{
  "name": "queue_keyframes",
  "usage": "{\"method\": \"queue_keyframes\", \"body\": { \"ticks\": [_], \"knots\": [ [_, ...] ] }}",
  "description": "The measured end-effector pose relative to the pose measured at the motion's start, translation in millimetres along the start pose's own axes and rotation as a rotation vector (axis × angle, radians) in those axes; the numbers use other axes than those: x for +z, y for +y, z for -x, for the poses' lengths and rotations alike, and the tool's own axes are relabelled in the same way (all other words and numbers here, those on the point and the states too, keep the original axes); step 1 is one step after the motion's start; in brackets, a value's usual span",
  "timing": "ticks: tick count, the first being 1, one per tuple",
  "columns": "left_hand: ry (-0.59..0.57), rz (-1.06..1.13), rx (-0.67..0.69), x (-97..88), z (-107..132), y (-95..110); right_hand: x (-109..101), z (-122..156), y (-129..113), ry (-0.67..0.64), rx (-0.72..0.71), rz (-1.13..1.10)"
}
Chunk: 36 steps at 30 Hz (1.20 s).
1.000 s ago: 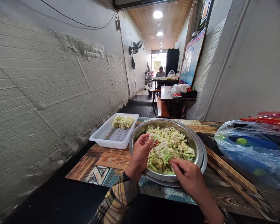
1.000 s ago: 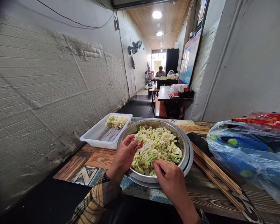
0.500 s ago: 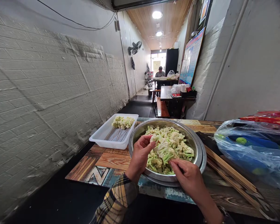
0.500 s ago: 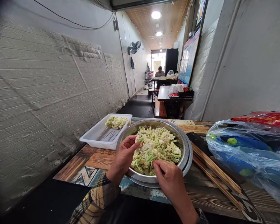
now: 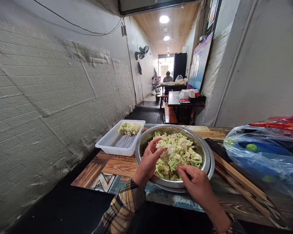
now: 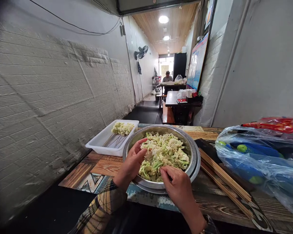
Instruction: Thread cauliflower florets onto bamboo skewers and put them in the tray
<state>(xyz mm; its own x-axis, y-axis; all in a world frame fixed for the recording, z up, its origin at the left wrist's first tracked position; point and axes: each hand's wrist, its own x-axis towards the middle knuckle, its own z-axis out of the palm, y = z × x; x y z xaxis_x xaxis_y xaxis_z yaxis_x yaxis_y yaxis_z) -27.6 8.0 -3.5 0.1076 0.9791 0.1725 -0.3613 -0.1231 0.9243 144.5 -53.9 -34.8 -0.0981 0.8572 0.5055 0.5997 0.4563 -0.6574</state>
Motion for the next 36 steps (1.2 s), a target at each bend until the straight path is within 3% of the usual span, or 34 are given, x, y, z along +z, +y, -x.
{"method": "queue_keyframes", "body": {
  "ticks": [8, 15, 31, 36],
  "knots": [
    [-0.047, -0.045, 0.008, 0.1, -1.1, -1.2, -0.1, 1.7, 1.8, -0.005, -0.005, -0.001],
    [-0.003, -0.141, 0.005, -2.4, -4.2, -3.4, 1.7, 3.6, 5.4, -0.007, -0.022, 0.011],
    [-0.128, -0.088, -0.108, 0.3, -4.4, 0.9, -1.1, 2.7, 7.0, -0.005, -0.093, 0.070],
    [-0.086, -0.043, -0.094, 0.9, -5.0, -1.7, -0.9, 2.4, 5.3, 0.020, -0.066, 0.058]
  ]
}}
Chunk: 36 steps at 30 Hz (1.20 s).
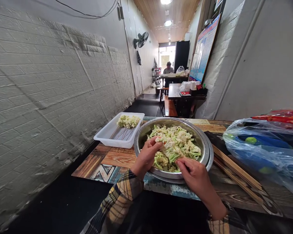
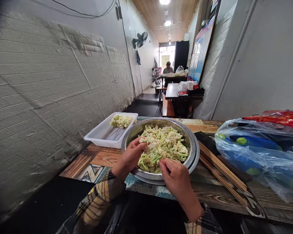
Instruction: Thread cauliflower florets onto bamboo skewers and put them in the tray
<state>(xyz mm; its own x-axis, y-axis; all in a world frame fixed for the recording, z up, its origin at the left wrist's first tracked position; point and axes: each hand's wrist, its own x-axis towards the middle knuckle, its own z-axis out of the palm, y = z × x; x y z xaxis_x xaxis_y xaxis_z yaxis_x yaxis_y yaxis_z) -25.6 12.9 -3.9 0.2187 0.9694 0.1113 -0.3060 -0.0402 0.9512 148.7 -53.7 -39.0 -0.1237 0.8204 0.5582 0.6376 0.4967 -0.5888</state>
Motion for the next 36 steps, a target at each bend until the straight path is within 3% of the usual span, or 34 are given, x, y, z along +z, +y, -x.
{"method": "queue_keyframes", "body": {
  "ticks": [6, 13, 24, 36],
  "knots": [
    [0.131, 0.013, 0.163, 1.5, 3.1, 0.2, -1.0, -1.4, -4.0, 0.012, 0.039, -0.006],
    [0.158, -0.074, 0.277, 5.3, 7.6, 2.6, -1.4, -1.6, -2.7, -0.004, 0.043, -0.027],
    [0.084, -0.029, 0.215, -0.7, 4.0, 1.3, -4.8, -2.4, -4.0, -0.001, 0.040, -0.052],
    [0.076, -0.080, 0.216, -2.4, 0.4, 2.2, -6.6, -3.6, -1.3, -0.004, 0.033, -0.033]
  ]
}}
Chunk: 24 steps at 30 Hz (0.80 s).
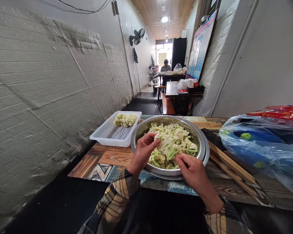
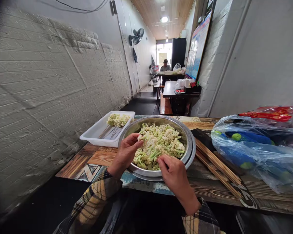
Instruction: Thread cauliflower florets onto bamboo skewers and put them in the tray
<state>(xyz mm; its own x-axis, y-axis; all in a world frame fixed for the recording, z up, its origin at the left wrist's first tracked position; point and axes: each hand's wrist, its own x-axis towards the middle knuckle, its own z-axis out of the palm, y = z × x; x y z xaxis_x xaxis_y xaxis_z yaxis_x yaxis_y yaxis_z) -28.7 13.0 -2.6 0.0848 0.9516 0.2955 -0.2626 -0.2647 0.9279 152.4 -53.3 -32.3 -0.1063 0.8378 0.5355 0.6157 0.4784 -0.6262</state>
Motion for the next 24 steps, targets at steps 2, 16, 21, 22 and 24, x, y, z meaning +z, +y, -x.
{"method": "queue_keyframes", "body": {
  "ticks": [2, 16, 21, 22, 24],
  "knots": [
    [-0.017, -0.010, -0.006, -0.3, -0.2, 0.2, -0.8, -0.3, -0.7, -0.008, 0.000, 0.008],
    [-0.093, -0.042, -0.084, -5.9, 0.7, 1.9, -9.1, -4.2, -2.1, -0.087, -0.003, -0.021],
    [-0.118, -0.007, -0.092, -6.7, 0.5, 1.7, -8.6, -6.0, -3.6, -0.089, 0.014, -0.026],
    [-0.114, 0.007, -0.089, -6.5, 1.0, 2.1, -7.9, -6.1, -4.3, -0.077, 0.022, -0.029],
    [-0.108, 0.036, -0.064, -5.8, 2.7, 3.2, -6.1, -5.8, -5.7, -0.051, 0.034, -0.035]
  ]
}}
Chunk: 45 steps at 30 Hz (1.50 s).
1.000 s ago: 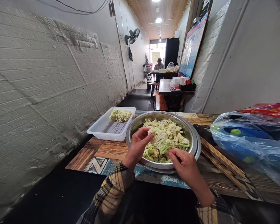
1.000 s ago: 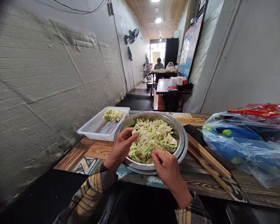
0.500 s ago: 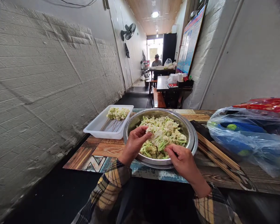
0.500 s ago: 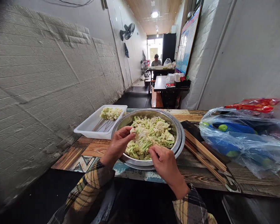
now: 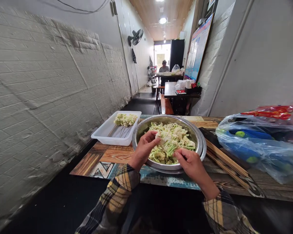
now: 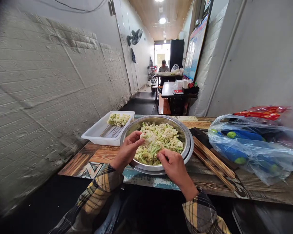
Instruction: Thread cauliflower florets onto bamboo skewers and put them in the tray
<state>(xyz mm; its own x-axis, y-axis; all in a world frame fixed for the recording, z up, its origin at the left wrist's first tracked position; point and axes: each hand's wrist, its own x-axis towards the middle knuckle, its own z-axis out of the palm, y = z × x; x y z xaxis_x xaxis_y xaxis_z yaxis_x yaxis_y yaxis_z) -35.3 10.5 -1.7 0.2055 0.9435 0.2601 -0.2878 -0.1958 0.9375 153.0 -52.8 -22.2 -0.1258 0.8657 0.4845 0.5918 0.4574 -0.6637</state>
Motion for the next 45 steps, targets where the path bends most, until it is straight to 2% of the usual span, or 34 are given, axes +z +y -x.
{"method": "queue_keyframes", "body": {
  "ticks": [4, 9, 16, 24, 31, 34, 38, 41, 45],
  "knots": [
    [-0.029, 0.032, 0.040, 2.8, 2.8, 1.5, 4.5, 1.4, 0.2, 0.030, 0.008, 0.001],
    [-0.056, 0.098, -0.002, 5.0, -2.1, 3.0, 6.8, 2.3, 2.6, 0.046, 0.025, -0.001],
    [-0.014, 0.095, -0.082, 11.8, -12.7, 4.9, 7.8, 1.3, 3.1, 0.032, 0.068, -0.013],
    [0.079, 0.040, -0.024, 15.8, -15.8, -5.8, 9.8, 1.3, 4.2, 0.000, 0.069, 0.014],
    [0.102, -0.048, 0.029, 18.4, -12.7, -9.6, 10.5, 1.5, 3.4, 0.007, 0.090, -0.032],
    [0.142, -0.014, 0.021, 16.1, -10.9, -7.7, 12.3, 1.4, 6.1, 0.067, 0.155, -0.159],
    [0.169, -0.137, 0.040, 11.0, -5.9, -5.9, 14.3, -4.6, 9.7, 0.284, 0.264, -0.412],
    [0.077, -0.377, 0.061, 13.4, 0.3, -3.2, 13.3, -15.7, 4.3, 0.349, 0.327, -0.585],
    [-0.199, -0.607, 0.110, 27.7, 16.7, 6.3, 14.1, -30.3, -13.6, 0.322, 0.385, -0.704]
  ]
}}
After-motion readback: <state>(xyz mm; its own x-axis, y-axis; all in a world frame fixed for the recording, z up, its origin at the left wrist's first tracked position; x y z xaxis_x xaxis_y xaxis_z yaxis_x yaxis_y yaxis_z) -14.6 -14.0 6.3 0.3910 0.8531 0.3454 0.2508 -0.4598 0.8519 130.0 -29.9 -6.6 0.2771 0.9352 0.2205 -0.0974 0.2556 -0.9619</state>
